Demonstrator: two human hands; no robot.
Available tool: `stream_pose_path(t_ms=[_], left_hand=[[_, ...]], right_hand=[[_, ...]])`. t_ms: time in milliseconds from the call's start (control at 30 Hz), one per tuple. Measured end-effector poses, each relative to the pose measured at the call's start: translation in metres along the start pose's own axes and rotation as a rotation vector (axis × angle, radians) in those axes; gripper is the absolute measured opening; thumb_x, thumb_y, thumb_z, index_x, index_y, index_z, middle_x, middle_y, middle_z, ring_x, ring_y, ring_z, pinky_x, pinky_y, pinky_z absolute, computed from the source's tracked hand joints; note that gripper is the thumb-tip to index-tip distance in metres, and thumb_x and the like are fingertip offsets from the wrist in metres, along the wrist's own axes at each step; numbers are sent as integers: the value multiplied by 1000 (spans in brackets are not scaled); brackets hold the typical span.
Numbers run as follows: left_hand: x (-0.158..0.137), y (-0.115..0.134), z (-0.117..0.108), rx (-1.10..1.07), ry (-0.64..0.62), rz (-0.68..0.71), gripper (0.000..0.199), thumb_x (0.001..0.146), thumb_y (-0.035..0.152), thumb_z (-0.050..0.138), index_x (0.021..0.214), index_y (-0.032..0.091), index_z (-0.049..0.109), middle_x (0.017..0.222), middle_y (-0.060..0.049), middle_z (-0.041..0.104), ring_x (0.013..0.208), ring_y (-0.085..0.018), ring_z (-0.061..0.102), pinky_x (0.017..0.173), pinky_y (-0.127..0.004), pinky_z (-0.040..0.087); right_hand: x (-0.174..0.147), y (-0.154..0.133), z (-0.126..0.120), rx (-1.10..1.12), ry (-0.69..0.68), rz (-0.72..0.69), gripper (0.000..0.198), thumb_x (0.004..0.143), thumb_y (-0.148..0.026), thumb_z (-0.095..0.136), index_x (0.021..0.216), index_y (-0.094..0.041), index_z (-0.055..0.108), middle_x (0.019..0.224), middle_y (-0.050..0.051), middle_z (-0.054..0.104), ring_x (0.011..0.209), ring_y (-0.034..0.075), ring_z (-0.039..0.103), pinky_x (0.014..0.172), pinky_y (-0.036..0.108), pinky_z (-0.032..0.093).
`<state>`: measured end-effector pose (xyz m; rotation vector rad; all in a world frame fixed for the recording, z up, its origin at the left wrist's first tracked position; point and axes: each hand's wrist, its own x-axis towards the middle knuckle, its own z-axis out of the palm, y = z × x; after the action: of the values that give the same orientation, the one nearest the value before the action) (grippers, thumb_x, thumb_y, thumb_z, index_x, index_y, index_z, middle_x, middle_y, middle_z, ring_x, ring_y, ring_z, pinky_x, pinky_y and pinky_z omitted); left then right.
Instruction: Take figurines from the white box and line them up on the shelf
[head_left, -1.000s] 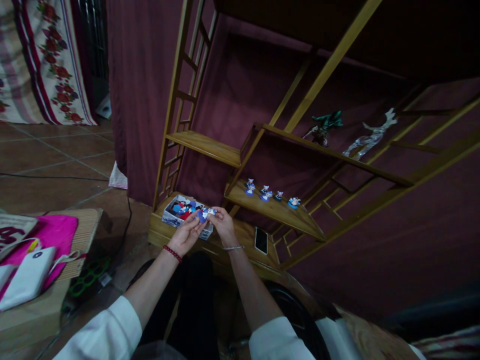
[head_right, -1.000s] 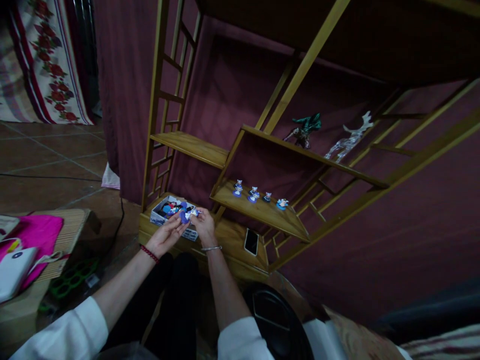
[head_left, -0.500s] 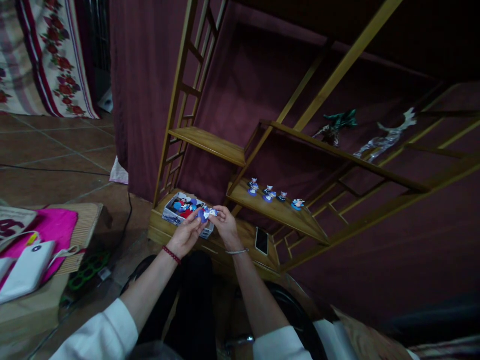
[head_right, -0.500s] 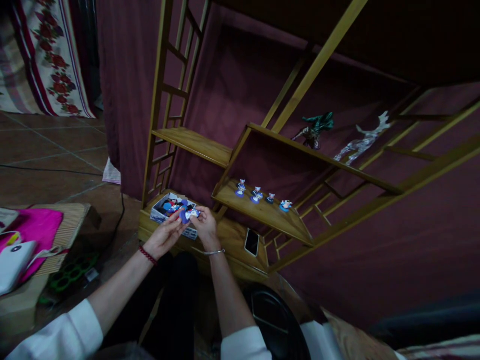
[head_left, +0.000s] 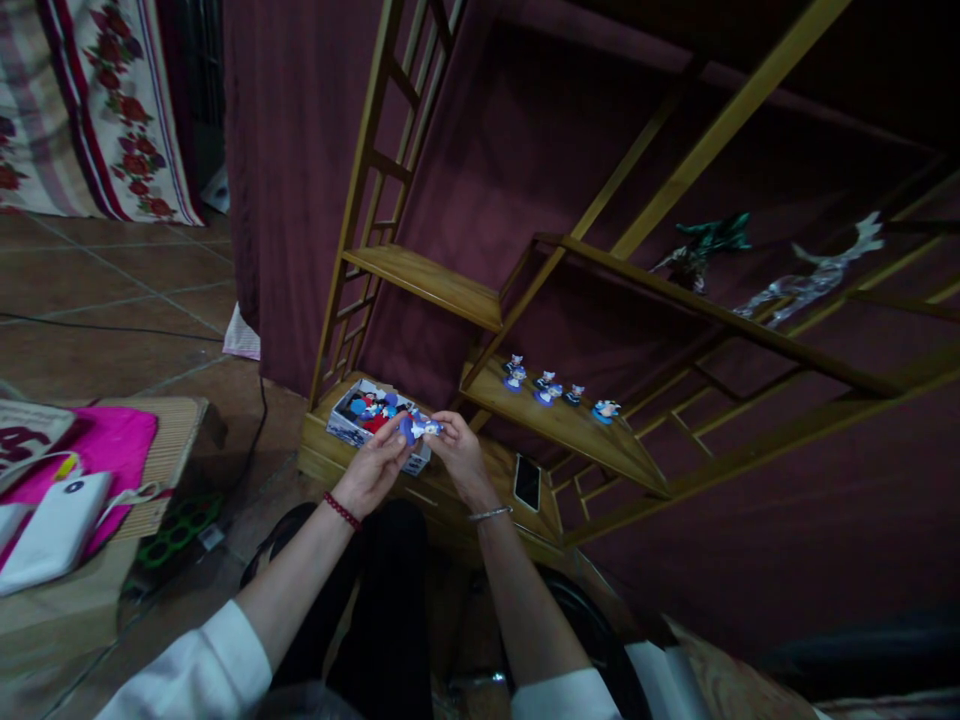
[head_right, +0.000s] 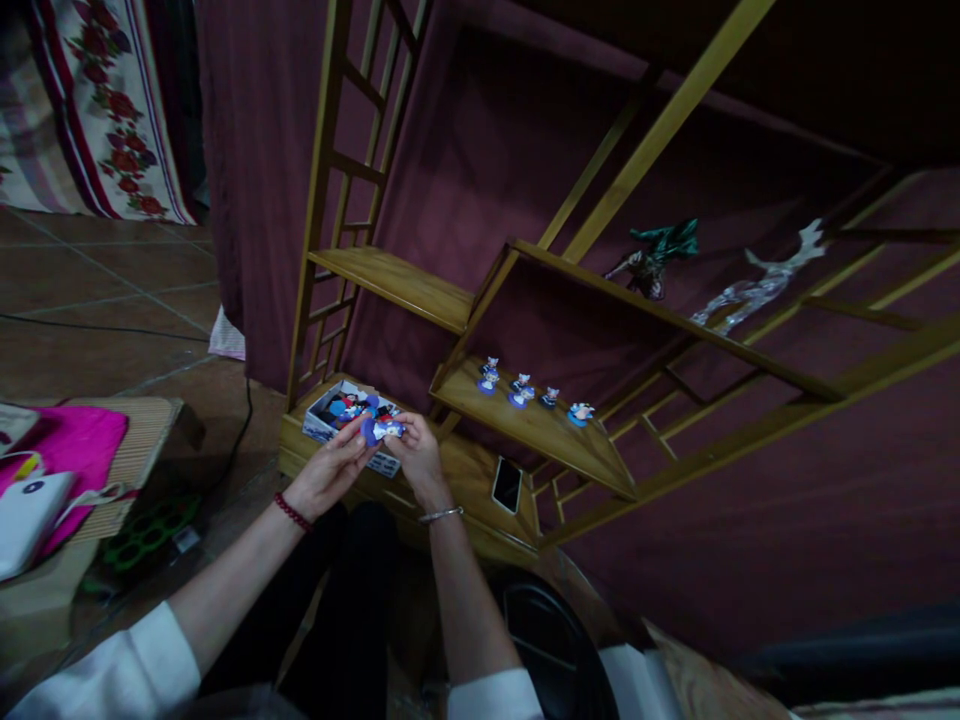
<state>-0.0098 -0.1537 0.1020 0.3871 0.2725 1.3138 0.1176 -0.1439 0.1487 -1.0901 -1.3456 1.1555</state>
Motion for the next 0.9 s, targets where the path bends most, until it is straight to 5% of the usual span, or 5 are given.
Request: stream_pose_path(t_ms=[667, 900], left_hand=[[-3, 4, 9, 39, 75, 3, 41, 70, 4, 60, 108, 16, 59, 106, -5, 61, 101, -14, 54, 98, -28, 35], [-3, 2, 5, 22, 71, 4, 39, 69, 3, 60, 106, 16, 60, 106, -6, 62, 101, -15, 55, 99, -30, 34]], right_hand=[[1, -5, 0, -120, -79, -111, 25, 64, -22, 62, 85, -20, 50, 92, 2, 60, 87, 15, 58, 80, 29, 46], [-3, -12, 1, -343, -112, -206, 19, 70, -25, 55, 90, -22, 54, 92, 1, 61, 85, 14, 59, 79, 29, 47]])
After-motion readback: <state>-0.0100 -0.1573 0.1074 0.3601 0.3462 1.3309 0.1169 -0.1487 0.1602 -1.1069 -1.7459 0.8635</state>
